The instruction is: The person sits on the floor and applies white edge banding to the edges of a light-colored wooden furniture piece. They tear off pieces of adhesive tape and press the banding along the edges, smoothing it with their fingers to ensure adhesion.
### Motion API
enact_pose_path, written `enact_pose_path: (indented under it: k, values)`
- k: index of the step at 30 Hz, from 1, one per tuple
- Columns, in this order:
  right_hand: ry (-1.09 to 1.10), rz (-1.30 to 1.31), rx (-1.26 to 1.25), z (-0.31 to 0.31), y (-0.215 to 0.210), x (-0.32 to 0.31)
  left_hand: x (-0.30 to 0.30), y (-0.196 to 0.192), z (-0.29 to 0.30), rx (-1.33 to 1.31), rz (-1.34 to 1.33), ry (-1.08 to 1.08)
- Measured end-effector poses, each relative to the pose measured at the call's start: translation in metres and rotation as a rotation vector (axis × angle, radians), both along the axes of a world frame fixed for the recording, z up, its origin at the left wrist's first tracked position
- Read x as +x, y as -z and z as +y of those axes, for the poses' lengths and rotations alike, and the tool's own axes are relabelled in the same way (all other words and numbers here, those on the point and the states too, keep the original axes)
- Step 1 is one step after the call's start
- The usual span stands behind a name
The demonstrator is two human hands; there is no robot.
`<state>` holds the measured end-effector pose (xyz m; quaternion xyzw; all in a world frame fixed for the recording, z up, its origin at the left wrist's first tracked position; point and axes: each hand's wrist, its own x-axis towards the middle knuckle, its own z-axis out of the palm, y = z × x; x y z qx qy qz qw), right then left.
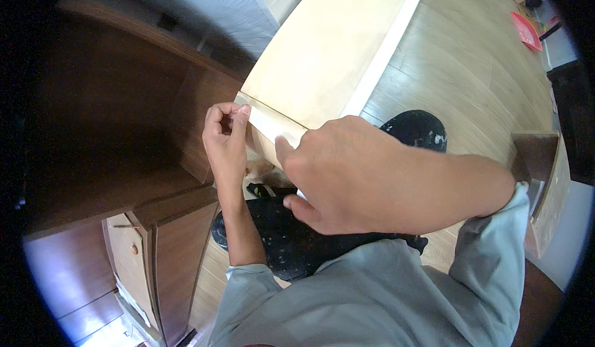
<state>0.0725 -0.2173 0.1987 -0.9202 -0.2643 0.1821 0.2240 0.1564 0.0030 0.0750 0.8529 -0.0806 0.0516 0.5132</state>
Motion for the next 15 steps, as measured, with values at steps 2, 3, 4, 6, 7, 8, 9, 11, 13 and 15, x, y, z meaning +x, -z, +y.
enact_pose_path:
  k: [2,3,4,6,7,8,9,11,13,15]
  values:
    - [-0.127,0.133,0.024,-0.008,-0.001,0.022,0.002,0.002,-0.001,0.007,0.010,-0.025]
    - [-0.131,0.297,0.074,-0.014,-0.002,0.032,0.003,0.003,-0.002,0.008,-0.002,-0.026]
    - [-0.147,0.348,0.069,-0.017,-0.002,0.038,0.004,0.005,-0.003,-0.008,-0.007,-0.046]
    - [-0.167,0.407,0.118,-0.021,0.003,0.047,0.006,0.007,-0.005,-0.038,-0.016,-0.081]
    - [-0.159,0.371,0.155,-0.019,0.007,0.050,0.005,0.008,-0.006,-0.015,-0.057,-0.069]
    - [-0.151,0.380,0.179,-0.020,0.011,0.052,0.004,0.008,-0.007,0.014,-0.082,-0.069]
    - [-0.143,0.387,0.205,-0.022,0.013,0.054,0.002,0.008,-0.007,0.045,-0.108,-0.069]
    - [-0.138,0.404,0.261,-0.025,0.018,0.058,0.001,0.007,-0.007,0.027,-0.103,-0.036]
    - [-0.137,0.433,0.302,-0.027,0.020,0.063,0.002,0.006,-0.005,0.020,-0.101,-0.018]
    - [-0.151,0.437,0.300,-0.028,0.021,0.066,0.003,0.006,-0.004,0.021,-0.107,-0.023]
